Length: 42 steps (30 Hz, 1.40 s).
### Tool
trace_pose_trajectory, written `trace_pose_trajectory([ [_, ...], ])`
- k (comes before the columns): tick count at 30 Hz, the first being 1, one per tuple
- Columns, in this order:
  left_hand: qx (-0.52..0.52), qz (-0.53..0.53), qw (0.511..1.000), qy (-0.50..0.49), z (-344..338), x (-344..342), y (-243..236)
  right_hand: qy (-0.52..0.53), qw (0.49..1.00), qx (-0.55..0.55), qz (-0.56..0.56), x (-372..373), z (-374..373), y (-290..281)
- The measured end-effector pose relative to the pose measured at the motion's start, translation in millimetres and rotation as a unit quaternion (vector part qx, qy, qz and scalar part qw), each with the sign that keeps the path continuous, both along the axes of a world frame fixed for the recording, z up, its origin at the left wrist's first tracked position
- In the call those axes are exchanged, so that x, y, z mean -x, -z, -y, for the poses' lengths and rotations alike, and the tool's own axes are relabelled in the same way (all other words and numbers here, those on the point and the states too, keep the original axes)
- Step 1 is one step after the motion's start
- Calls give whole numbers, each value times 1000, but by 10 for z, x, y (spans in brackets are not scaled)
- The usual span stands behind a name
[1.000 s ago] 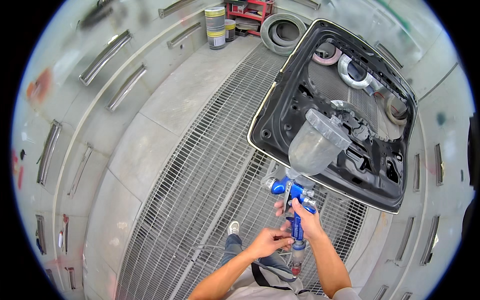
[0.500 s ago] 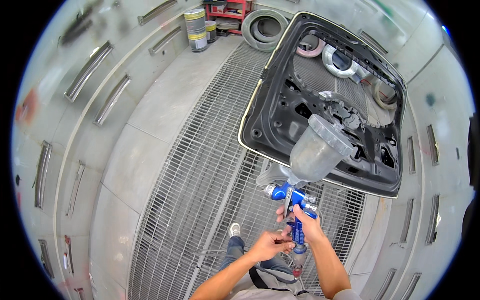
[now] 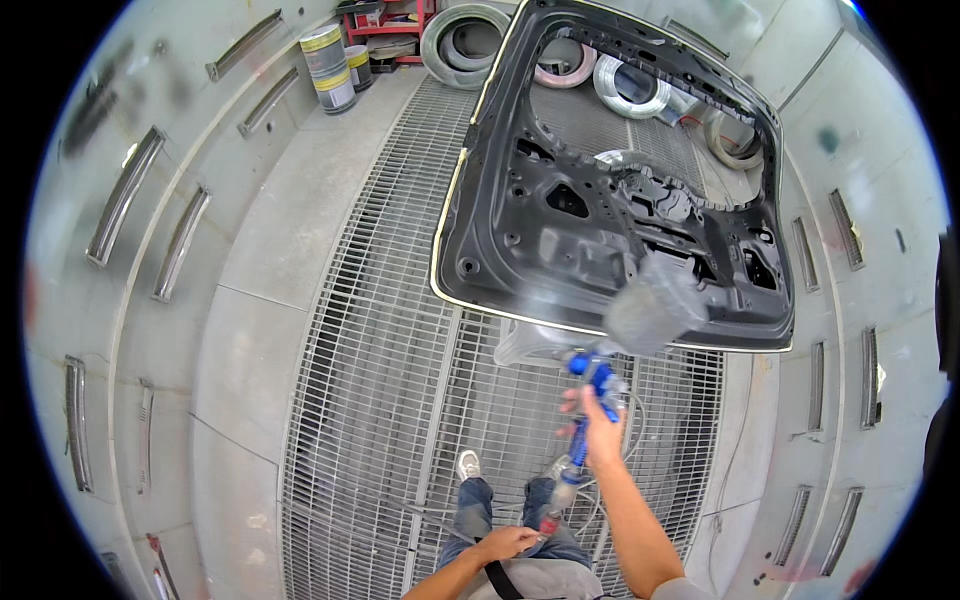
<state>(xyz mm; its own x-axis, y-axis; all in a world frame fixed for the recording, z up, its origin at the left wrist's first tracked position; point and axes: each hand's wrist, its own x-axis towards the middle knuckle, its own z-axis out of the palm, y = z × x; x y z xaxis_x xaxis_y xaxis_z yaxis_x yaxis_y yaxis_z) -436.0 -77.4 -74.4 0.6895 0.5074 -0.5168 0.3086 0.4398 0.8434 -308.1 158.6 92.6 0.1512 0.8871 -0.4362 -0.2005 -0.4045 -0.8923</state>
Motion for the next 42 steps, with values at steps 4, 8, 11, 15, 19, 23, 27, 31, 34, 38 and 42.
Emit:
trace_pose_trajectory([
  [4, 26, -131, 991, 6, 152, 494, 20, -77, 982, 35, -169, 511, -142, 117],
  [8, 24, -237, 968, 75, 448, 833, 307, -70, 994, 8, -79, 377, -200, 313],
  [11, 21, -218, 975, 44, 549, 982, 253, -21, 999, 19, -19, -115, -204, 345],
  [15, 17, -234, 966, 109, 518, 1034, 238, 65, 998, 10, -7, -943, -226, 394],
  [19, 17, -284, 934, 215, 504, 1164, 310, 129, 991, 5, 38, -1844, -248, 417],
  [23, 35, -261, 961, 86, 707, 1235, 777, 181, 978, 9, 101, -2887, -211, 526],
  [27, -100, -248, 962, 48, 745, 907, 1172, 208, 965, 10, 161, -3890, -181, 492],
  [31, -30, -336, 940, 58, -225, -358, -112, 247, 946, -1, 208, -4940, -145, 547],
  [34, -148, -367, 913, 101, -253, -951, -22, 253, 932, -5, 260, -5649, -212, 465],
  [38, -183, -308, 930, 88, -600, -1929, -477, 311, 894, -12, 322, -6607, -270, 386],
  [42, -211, -272, 939, 20, -668, -2384, -685, 351, 886, -67, 297, -6691, -273, 202],
])
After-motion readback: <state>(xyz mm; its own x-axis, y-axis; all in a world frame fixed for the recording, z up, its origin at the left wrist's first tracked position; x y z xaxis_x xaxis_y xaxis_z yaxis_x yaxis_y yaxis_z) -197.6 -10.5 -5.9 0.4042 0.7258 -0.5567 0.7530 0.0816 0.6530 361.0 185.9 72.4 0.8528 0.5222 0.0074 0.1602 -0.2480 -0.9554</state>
